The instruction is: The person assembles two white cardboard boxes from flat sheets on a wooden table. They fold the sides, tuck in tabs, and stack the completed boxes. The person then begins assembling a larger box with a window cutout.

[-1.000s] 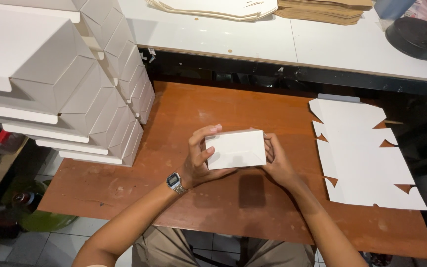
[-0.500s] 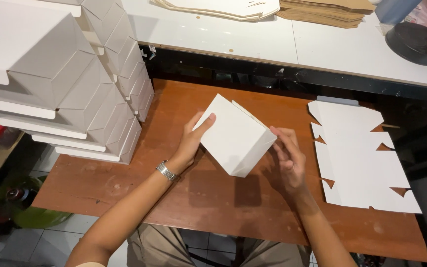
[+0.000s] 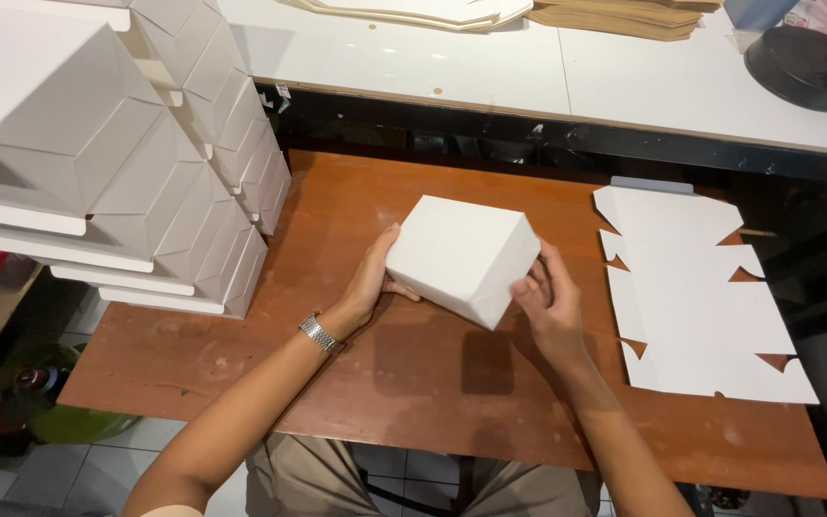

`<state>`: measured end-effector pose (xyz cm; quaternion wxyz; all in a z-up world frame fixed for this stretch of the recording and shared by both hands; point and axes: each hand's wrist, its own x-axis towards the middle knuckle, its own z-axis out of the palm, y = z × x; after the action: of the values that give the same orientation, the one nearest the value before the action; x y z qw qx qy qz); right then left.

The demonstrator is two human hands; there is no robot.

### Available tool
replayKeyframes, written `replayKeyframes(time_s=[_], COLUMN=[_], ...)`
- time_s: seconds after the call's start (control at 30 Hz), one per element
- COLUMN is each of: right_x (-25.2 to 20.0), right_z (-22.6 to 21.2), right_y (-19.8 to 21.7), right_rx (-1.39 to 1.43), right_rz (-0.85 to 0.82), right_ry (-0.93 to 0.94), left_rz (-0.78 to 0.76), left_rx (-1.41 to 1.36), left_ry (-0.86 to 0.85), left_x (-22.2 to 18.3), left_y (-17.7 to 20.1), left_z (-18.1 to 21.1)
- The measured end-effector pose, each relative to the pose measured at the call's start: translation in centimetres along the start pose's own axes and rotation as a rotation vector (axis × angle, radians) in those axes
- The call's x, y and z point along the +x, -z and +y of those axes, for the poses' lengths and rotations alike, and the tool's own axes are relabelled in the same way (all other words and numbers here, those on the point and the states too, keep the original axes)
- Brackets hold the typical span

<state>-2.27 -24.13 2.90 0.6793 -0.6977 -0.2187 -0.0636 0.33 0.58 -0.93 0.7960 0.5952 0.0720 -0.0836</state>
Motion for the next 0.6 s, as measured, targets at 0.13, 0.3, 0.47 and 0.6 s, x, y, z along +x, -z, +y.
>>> replayKeyframes(time_s=[0.13, 0.3, 0.47, 0.6], right_x=[0.1, 1.0, 1.5, 0.7], right_z=[0.1, 3.8, 4.9, -0.8], right_y=[1.0, 2.6, 4.2, 2.6], right_rx=[-0.015, 0.225, 0.247, 0.103], right_rz=[0.053, 0.107, 0.031, -0.044], right_ry=[-0.214, -0.460, -0.313, -0.145], left_rz=[-0.090, -0.130, -0.109, -0.174], left_rx=[0.045, 0.145, 0.216, 0.222], left_ry=[0.008, -0.055, -0.214, -0.497], left_x=[-1.7, -3.8, -1.0, -2.6], left_y=[-0.9, -2.1, -0.3, -1.0], left_z=[1.7, 4.3, 0.9, 2.5])
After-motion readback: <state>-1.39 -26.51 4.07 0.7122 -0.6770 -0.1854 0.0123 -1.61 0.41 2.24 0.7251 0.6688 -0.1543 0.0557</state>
